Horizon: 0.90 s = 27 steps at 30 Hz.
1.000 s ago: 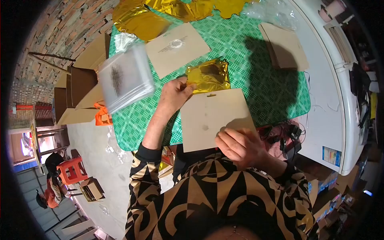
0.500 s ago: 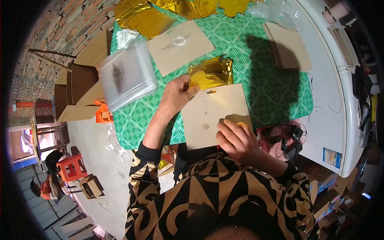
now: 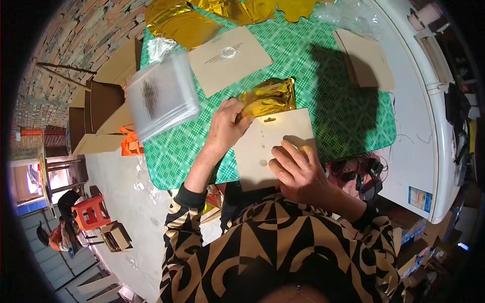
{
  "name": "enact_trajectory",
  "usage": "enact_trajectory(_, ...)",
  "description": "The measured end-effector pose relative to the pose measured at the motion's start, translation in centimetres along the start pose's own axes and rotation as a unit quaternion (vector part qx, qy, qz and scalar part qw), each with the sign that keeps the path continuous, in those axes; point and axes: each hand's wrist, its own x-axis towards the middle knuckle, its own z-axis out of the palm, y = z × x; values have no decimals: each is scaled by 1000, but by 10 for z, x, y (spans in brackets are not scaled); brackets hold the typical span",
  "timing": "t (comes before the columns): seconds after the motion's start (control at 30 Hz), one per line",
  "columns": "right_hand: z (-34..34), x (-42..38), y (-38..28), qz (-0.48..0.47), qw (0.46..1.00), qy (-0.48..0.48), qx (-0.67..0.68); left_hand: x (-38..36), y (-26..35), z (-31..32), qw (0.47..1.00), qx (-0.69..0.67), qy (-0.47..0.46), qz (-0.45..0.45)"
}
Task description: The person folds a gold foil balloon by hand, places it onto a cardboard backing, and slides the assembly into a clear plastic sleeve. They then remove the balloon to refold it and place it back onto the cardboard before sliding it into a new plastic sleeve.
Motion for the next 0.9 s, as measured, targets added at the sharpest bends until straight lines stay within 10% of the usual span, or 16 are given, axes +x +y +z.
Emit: enact_trajectory(0.9, 12, 21, 58, 60, 997, 16, -41, -6, -16, 0, 996, -67, -22, 57)
